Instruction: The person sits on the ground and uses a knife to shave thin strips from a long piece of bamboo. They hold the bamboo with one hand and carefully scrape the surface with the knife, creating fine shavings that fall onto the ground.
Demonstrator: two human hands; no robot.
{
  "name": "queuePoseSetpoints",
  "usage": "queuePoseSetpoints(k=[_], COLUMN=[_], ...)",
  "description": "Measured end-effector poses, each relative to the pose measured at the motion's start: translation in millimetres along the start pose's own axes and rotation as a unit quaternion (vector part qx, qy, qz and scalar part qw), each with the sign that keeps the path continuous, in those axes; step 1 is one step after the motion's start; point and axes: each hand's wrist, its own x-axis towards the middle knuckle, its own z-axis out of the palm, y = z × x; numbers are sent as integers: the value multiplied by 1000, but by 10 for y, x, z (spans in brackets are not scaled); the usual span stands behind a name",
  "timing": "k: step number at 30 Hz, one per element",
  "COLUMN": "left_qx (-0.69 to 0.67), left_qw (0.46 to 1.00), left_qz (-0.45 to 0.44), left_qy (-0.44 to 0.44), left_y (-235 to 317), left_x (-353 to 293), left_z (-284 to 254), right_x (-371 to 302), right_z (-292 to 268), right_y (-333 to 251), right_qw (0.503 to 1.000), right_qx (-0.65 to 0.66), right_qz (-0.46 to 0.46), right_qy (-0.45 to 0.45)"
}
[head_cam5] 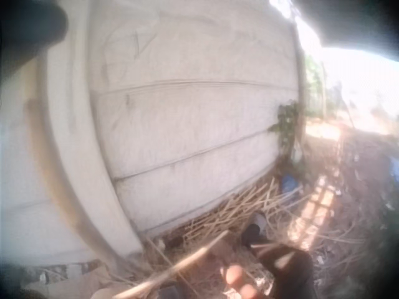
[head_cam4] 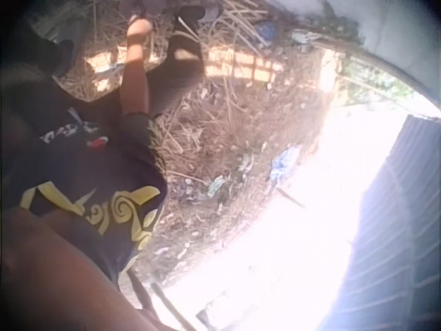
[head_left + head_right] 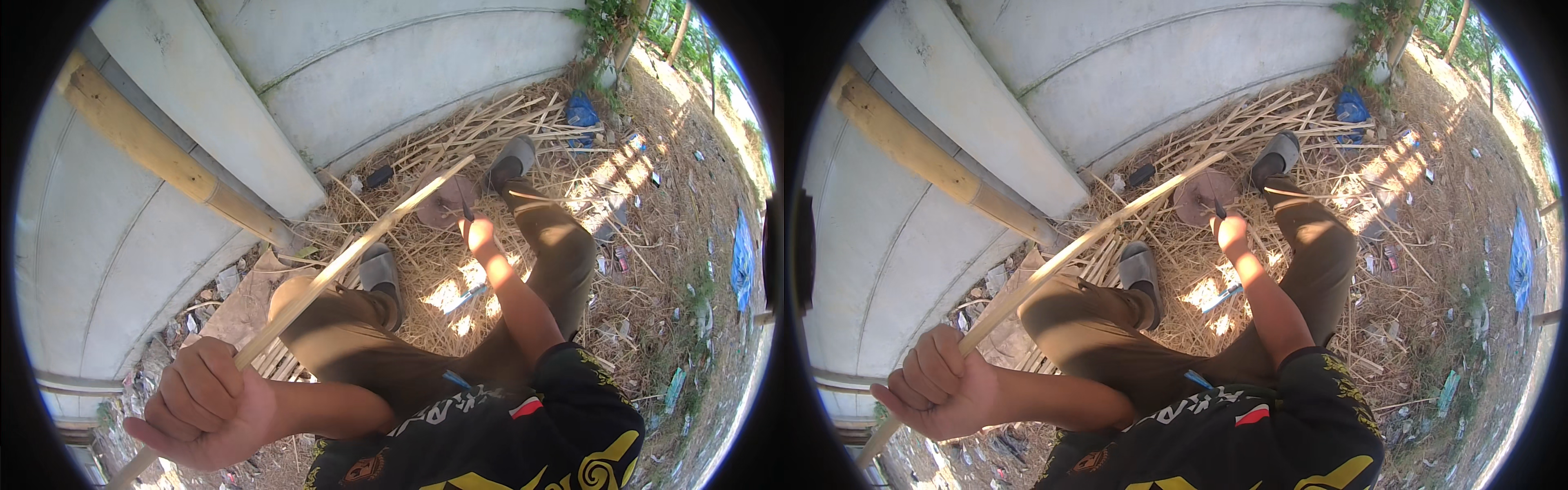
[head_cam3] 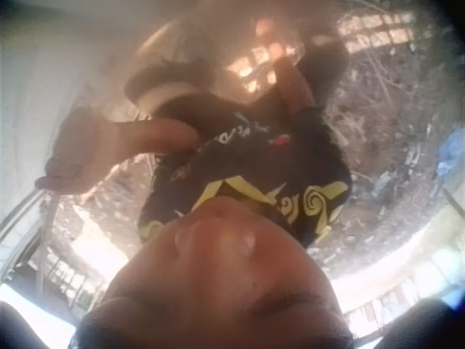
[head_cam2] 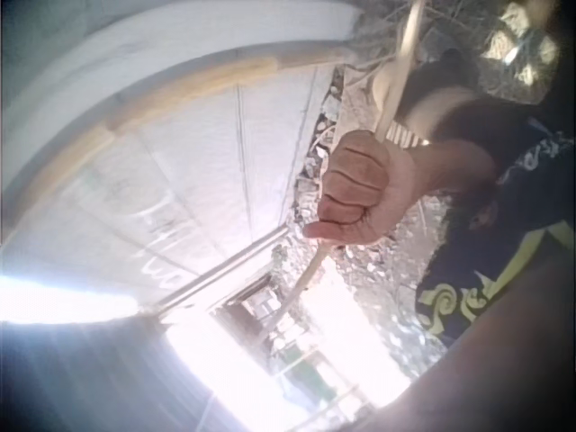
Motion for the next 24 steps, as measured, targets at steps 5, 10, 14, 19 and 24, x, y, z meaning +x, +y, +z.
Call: queuePoseSetpoints(k=[5,10,14,19,24], left_qx=[-65,-11,-26,57,99], left_qw=[994,993,988,983,972], left_qz=[-84,-119,-143,-170,-207], left_qy=[-11,24,-43,49,46], left_y=[-368,-886,-1127,-1568,-1716], left_x=[-51,-140,-237,-473,-432], left_z=[-4,-30,-122,-132,-130], right_x=[-147,-168,-117,-93,-202], right_z=[-95,-275,-380,-339,-368], right_y=[-105,-77,-108,-306,-524], right_qw=[966,789,747,780,813], right_qx=[224,393,459,449,444], right_qz=[127,467,475,434,361], right_qy=[-29,-71,-73,-49,-103])
